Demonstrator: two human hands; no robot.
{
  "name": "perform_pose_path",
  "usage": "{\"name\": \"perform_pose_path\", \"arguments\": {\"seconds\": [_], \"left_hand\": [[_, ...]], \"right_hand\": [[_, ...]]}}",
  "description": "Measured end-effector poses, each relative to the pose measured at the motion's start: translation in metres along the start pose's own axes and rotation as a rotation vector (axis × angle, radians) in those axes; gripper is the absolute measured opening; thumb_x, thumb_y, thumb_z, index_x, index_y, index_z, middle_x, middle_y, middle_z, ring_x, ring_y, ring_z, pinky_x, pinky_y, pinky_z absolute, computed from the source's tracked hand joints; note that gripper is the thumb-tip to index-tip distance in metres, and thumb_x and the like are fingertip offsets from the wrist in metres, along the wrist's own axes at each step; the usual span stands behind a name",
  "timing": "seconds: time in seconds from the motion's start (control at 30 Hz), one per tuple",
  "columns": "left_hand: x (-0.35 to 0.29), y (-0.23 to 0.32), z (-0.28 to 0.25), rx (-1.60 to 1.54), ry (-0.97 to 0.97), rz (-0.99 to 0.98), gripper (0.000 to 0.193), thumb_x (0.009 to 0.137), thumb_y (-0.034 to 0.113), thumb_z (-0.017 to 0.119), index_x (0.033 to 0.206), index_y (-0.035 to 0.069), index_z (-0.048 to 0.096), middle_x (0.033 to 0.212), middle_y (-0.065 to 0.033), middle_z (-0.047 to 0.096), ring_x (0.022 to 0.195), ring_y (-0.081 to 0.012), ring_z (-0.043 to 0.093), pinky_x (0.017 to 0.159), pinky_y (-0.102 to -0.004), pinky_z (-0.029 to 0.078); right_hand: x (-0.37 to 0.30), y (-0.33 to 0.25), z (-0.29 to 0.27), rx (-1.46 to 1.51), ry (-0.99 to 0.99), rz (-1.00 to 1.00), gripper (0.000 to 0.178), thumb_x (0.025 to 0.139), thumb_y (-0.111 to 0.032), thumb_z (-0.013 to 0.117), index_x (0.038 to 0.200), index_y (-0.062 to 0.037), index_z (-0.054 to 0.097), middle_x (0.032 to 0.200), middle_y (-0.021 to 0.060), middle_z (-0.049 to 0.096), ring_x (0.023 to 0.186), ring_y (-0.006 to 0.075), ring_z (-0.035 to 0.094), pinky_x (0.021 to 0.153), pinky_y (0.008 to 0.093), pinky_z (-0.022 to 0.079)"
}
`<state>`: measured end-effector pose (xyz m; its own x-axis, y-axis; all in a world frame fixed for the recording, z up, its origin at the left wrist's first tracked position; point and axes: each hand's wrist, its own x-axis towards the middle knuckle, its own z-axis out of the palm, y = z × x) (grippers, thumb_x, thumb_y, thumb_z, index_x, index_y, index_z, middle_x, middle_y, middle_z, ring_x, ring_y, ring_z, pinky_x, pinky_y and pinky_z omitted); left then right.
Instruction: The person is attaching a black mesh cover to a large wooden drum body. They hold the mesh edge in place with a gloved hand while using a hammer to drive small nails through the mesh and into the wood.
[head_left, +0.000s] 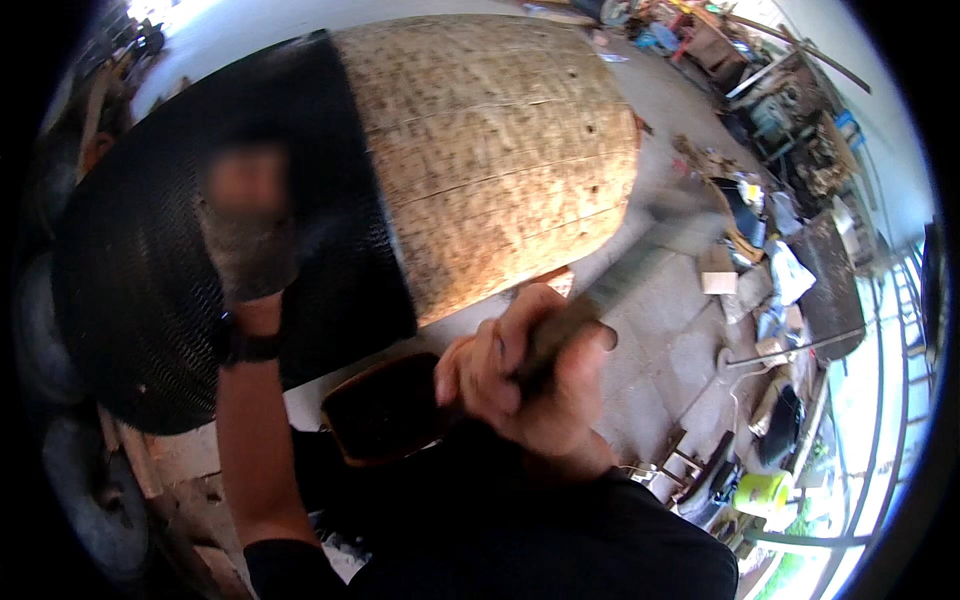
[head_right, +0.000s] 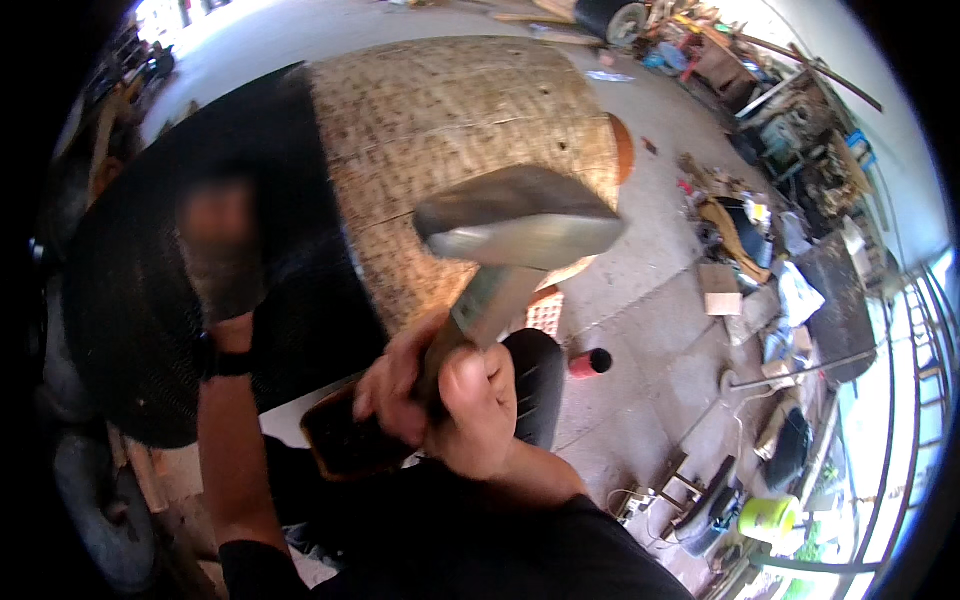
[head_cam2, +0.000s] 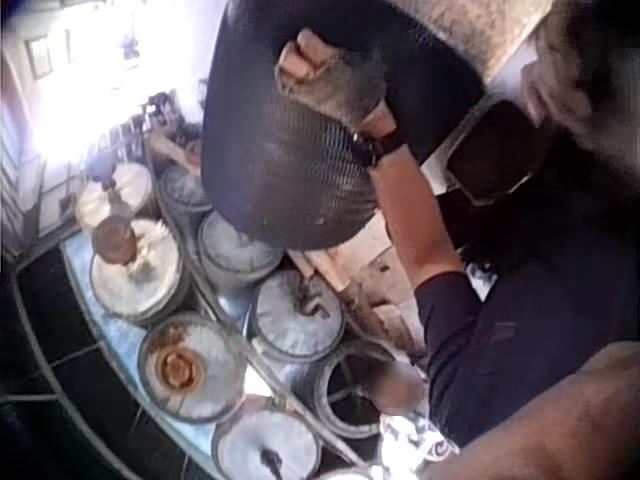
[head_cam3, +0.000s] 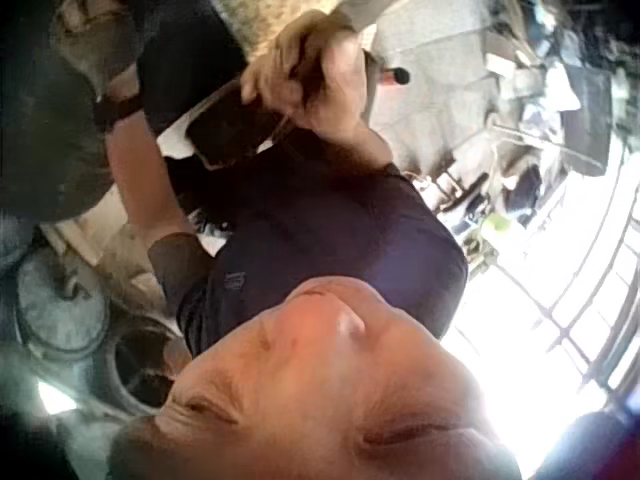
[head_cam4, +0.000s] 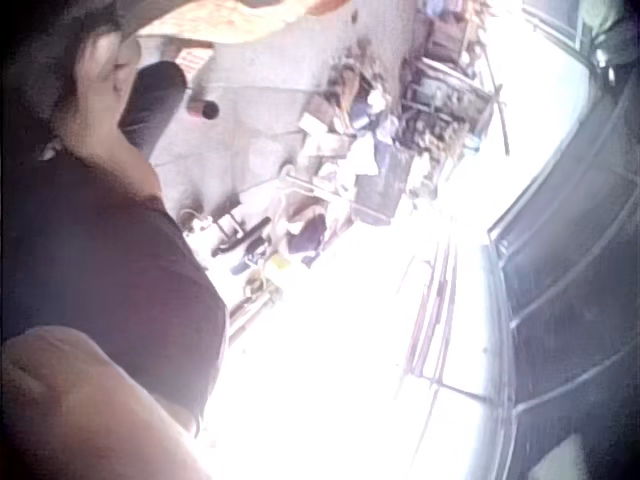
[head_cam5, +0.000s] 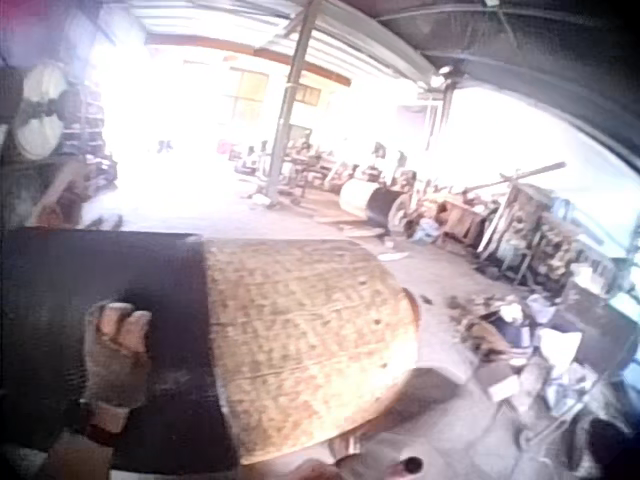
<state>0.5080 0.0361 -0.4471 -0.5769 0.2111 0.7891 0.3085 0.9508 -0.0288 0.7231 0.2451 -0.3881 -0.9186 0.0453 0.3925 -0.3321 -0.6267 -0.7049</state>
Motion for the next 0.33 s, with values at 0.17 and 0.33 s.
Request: {"name": "perform_pose_path", "arguments": {"seconds": [0.17,0.33], "left_hand": [[0.004,0.005,-0.012,0.078,0.182,0.166,0.041,0.081,0.011,0.067,0.121,0.009,0.058,0.117,-0.0144,0.057,0.116,-0.0313,0.054,0.101,-0.0481,0.045],[0.005,-0.016,0.009,0.177,0.228,0.170,0.042,0.083,0.017,0.067,0.123,0.009,0.058,0.118,-0.0133,0.058,0.117,-0.0307,0.054,0.105,-0.0504,0.042]], "right_hand": [[-0.037,0.025,-0.042,-0.813,0.373,0.283,0.035,0.102,-0.037,0.057,0.093,-0.0035,0.057,0.068,0.0006,0.055,0.059,0.0082,0.052,0.054,0.0215,0.040],[-0.049,0.007,-0.046,-0.961,0.238,0.150,0.033,0.099,-0.025,0.062,0.117,0.0017,0.054,0.083,0.0133,0.069,0.076,0.0140,0.065,0.069,0.0299,0.053]]}}
